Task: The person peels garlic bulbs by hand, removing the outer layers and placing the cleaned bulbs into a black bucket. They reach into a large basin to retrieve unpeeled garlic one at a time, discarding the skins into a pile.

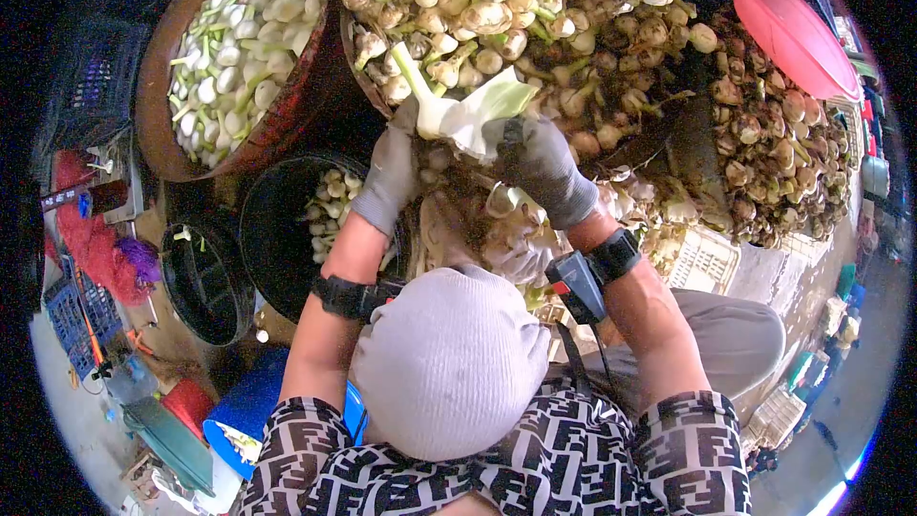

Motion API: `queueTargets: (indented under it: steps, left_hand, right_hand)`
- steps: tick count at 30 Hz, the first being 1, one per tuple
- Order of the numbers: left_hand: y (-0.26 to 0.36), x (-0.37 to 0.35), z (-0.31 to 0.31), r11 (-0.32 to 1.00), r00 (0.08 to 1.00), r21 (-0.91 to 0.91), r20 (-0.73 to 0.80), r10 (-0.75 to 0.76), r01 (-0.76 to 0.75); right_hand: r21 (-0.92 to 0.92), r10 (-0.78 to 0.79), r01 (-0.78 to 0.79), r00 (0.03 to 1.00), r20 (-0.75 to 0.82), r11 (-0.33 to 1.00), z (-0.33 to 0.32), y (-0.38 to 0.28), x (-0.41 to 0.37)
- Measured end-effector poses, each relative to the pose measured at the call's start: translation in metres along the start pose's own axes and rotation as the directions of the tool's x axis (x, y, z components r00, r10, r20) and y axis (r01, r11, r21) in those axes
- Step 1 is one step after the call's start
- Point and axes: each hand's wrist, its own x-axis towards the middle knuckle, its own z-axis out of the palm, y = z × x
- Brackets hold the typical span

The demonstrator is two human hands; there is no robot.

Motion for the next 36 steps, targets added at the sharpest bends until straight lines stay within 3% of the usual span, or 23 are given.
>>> queueTargets:
  steps: [3,5,6,7,10,11,12,14,15,16,17,18,19,20,23,26,30,31,34,36]
  left_hand:
    - [0.009,0.004,-0.004,0.93,0.938,0.245,-0.148,0.315,-0.274]
    - [0.015,0.005,0.0,0.726,0.872,0.607,-0.107,0.477,-0.322]
    - [0.016,0.004,0.001,0.576,0.835,0.753,-0.065,0.546,-0.318]
    - [0.013,0.005,0.003,0.569,0.831,0.755,-0.058,0.553,-0.326]
    - [0.028,-0.008,-0.002,0.787,0.929,0.551,-0.056,0.366,-0.277]
    - [0.033,-0.014,-0.002,0.873,0.942,0.384,-0.023,0.335,-0.301]
    - [0.032,-0.013,-0.013,0.886,0.955,0.362,0.046,0.293,-0.289]
    - [0.026,-0.008,-0.029,0.899,0.915,0.187,0.16,0.37,-0.396]
    - [0.026,-0.009,-0.032,0.931,0.929,0.092,0.15,0.337,-0.353]
    - [0.026,-0.011,-0.035,0.952,0.942,-0.002,0.144,0.303,-0.306]
    - [0.027,-0.012,-0.036,0.961,0.953,-0.097,0.142,0.27,-0.258]
    - [0.026,-0.012,-0.035,0.958,0.953,-0.04,0.098,0.287,-0.285]
    - [0.024,-0.012,-0.032,0.951,0.95,0.019,0.056,0.306,-0.307]
    - [0.022,-0.012,-0.027,0.942,0.945,0.079,0.019,0.325,-0.326]
    - [0.025,-0.02,-0.006,0.884,0.928,0.326,-0.048,0.369,-0.335]
    - [0.023,-0.027,0.011,0.774,0.877,0.516,-0.084,0.473,-0.368]
    - [0.007,-0.02,0.015,0.558,0.809,0.733,-0.018,0.587,-0.389]
    - [0.004,-0.016,0.012,0.444,0.756,0.791,0.036,0.653,-0.421]
    - [-0.003,-0.009,0.006,0.53,0.771,0.708,0.032,0.636,-0.467]
    - [-0.001,-0.018,0.01,0.514,0.82,0.762,0.04,0.57,-0.395]
  right_hand:
    - [-0.02,-0.082,0.081,0.996,-0.035,0.996,-0.002,-0.001,0.004]
    - [0.166,0.122,-0.13,0.991,0.056,0.978,-0.001,-0.004,-0.002]
    - [0.392,0.237,-0.262,0.965,0.112,0.882,0.001,-0.011,0.001]
    - [0.587,0.348,-0.376,0.923,0.167,0.717,0.003,-0.018,0.004]
    - [0.383,0.216,-0.14,0.963,-0.163,0.913,-0.012,-0.004,-0.007]
    - [0.198,0.215,-0.177,0.958,-0.19,0.964,-0.026,0.0,-0.012]
    - [0.006,0.208,-0.212,0.954,-0.216,0.977,-0.042,0.003,-0.018]
    - [0.115,0.199,-0.183,0.969,-0.149,0.976,-0.057,0.029,-0.037]
    - [0.427,0.375,-0.294,0.919,-0.118,0.855,-0.057,0.016,-0.039]
    - [0.689,0.524,-0.361,0.851,-0.032,0.628,-0.057,-0.006,-0.041]
    - [0.488,0.556,-0.565,0.811,0.181,0.666,-0.06,0.015,-0.053]
    - [0.22,0.56,-0.663,0.733,0.386,0.715,-0.063,0.036,-0.064]
    - [-0.184,0.437,-0.397,0.822,0.366,0.899,-0.055,0.016,-0.064]
    - [-0.545,0.298,-0.034,0.865,0.404,0.838,-0.042,-0.006,-0.063]
    - [-0.067,0.423,-0.419,0.883,0.204,0.906,-0.022,-0.009,-0.039]
    - [-0.026,0.333,-0.332,0.943,0.018,0.943,-0.003,-0.023,-0.01]
    - [-0.329,0.292,-0.27,0.956,0.017,0.905,0.015,-0.03,0.014]
    - [-0.382,0.256,-0.227,0.966,0.026,0.896,0.018,-0.03,0.014]
    - [-0.451,0.243,-0.186,0.967,0.072,0.873,0.023,-0.022,0.01]
    - [-0.502,0.295,-0.217,0.952,0.082,0.837,0.023,-0.021,0.005]
